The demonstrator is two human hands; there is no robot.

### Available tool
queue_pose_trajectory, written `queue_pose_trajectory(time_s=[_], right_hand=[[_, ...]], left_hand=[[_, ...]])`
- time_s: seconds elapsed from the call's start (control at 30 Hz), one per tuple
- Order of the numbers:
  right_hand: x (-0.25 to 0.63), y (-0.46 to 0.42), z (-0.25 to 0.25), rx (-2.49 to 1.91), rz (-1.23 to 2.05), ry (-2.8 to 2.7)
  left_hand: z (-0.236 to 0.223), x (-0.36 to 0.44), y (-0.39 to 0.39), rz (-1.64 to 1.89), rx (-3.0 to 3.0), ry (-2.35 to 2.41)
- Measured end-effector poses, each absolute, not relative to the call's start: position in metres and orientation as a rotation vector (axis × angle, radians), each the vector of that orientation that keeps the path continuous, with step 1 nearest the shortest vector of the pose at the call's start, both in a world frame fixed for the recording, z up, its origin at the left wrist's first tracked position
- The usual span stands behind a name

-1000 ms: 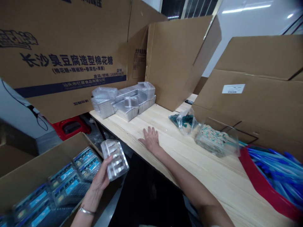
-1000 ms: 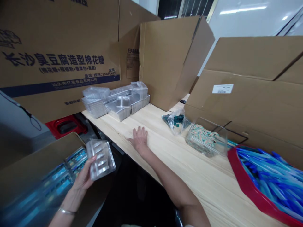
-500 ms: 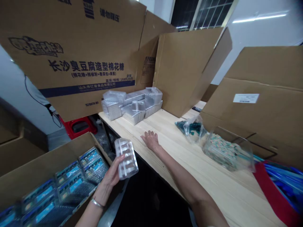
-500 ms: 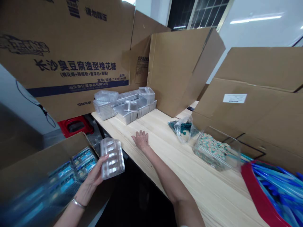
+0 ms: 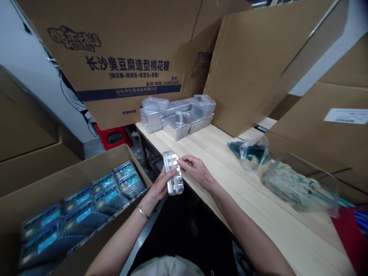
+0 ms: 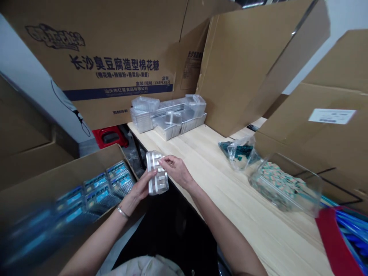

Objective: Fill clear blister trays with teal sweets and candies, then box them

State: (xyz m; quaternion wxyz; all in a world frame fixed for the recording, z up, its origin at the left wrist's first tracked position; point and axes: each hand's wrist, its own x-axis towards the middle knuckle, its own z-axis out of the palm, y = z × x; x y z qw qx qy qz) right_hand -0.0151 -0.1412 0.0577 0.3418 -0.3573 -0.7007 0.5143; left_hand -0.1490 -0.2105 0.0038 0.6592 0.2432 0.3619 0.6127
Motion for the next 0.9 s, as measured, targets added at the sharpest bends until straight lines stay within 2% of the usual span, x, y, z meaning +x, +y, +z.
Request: queue_pose_trajectory(time_s=[0.1, 0.37, 0.9], right_hand=[[-0.011, -0.159, 0.064, -0.900, 1.516, -1.675], [0.004, -0.156, 0.057, -0.897, 1.625, -1.517], [0.023, -0.161, 0.050, -0.903, 1.638, -1.415]], left_hand=[[0.007, -0.136, -0.209, 1.431, 0.692, 0.809], [-0.002, -0.123, -0.208, 1.420, 0.836, 0.866], [-0.014, -0.111, -0.208, 1.301, 0.873, 0.898]])
